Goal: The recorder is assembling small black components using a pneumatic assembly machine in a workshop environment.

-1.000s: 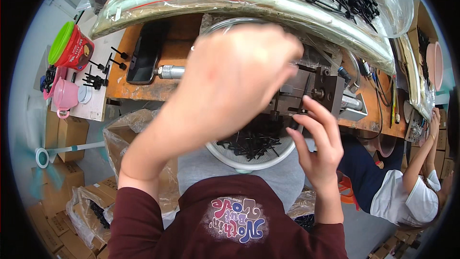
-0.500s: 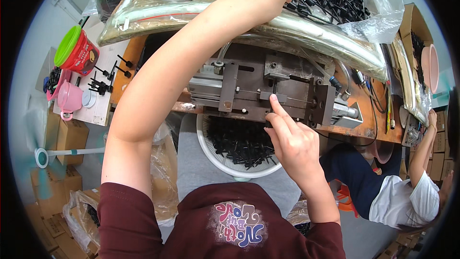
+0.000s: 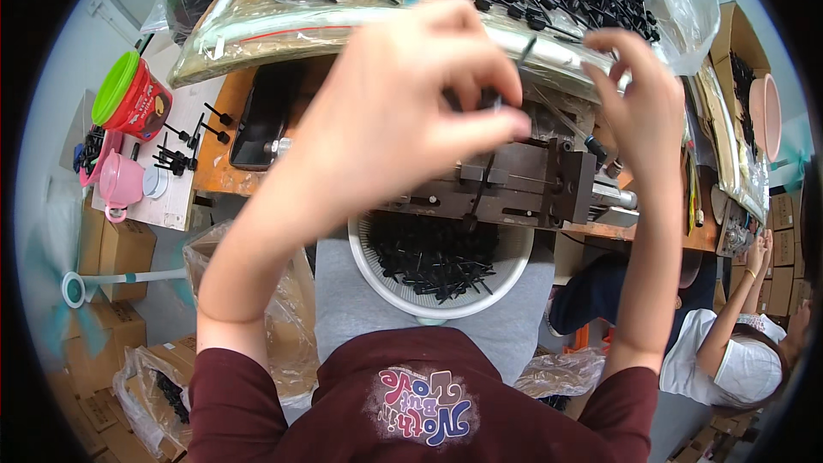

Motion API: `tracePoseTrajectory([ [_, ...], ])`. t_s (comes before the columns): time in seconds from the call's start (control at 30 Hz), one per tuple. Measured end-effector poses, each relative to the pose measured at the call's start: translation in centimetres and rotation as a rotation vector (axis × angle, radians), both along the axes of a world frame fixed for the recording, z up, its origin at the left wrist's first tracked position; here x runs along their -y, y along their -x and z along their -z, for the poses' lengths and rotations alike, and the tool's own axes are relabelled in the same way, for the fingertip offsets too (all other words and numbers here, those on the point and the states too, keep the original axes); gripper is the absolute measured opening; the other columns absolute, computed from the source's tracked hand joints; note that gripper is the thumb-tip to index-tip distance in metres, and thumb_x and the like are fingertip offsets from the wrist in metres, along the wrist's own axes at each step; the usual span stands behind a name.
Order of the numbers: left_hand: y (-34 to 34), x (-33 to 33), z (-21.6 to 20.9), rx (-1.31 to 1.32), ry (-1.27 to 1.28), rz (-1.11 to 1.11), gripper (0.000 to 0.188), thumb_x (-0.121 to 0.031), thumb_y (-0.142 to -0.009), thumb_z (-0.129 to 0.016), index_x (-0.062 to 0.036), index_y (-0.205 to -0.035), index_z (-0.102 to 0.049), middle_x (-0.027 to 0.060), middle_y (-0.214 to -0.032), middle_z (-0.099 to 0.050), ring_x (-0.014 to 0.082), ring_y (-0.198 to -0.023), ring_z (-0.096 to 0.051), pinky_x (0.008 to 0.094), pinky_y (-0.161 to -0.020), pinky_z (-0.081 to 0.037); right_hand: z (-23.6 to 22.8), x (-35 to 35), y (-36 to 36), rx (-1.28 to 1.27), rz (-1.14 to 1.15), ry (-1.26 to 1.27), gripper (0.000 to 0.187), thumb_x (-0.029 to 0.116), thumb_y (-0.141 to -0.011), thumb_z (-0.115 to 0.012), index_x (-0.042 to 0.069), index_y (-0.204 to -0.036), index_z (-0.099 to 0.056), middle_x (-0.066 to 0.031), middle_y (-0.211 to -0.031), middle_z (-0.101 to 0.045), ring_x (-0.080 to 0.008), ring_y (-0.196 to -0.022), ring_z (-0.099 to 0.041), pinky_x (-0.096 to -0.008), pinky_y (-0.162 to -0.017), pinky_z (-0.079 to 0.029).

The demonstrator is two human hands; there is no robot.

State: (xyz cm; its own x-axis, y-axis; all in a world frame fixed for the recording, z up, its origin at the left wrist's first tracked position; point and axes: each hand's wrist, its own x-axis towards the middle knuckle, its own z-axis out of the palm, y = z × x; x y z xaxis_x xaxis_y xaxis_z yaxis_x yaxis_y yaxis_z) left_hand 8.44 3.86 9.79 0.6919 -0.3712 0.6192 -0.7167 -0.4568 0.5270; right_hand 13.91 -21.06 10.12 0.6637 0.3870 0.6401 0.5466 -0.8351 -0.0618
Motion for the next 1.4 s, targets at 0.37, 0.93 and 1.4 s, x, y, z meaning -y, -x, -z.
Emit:
tracePoseTrajectory([
  [0.37,8.3,3.9,9.3,0.018,-0.255,-0.165,0.023,-0.008,-0.076,-0.077,-0.0007,-0.096,-0.07,0.0166,-0.127,-0.066,0.0212,-0.068,-0.069,0.0302,-0.062,-0.055,-2.9,0.4,-8.0,-0.398,-0.044,0.414,0.03,-0.005,-0.075,-0.064,0.002,-0.104,-0.068,-0.0101,-0.083,-0.064,-0.0216,-0.068,-0.058,-0.0365,-0.066,-0.049],
  [0.93,7.8,4.2,9.0,-0.374,0.336,-0.031,0.041,-0.003,-0.076,-0.08,-0.0023,-0.115,-0.07,0.0138,-0.114,-0.07,0.0191,-0.076,-0.071,0.0298,-0.066,-0.058,3.4,-0.1,7.3,0.278,-0.416,0.327,0.031,0.004,-0.075,-0.065,-0.011,-0.101,-0.071,-0.0215,-0.097,-0.069,-0.0256,-0.074,-0.069,-0.0337,-0.064,-0.057],
  [1.4,8.0,4.8,11.0,0.06,-0.209,-0.239,0.024,-0.009,-0.07,-0.077,-0.0015,-0.091,-0.068,0.0121,-0.126,-0.067,0.0223,-0.081,-0.067,0.0312,-0.069,-0.054,5.6,-0.1,10.8,-0.294,-0.254,-0.746,0.028,-0.014,-0.092,-0.057,-0.011,-0.119,-0.062,-0.022,-0.104,-0.071,-0.0261,-0.093,-0.073,-0.0319,-0.085,-0.058],
])
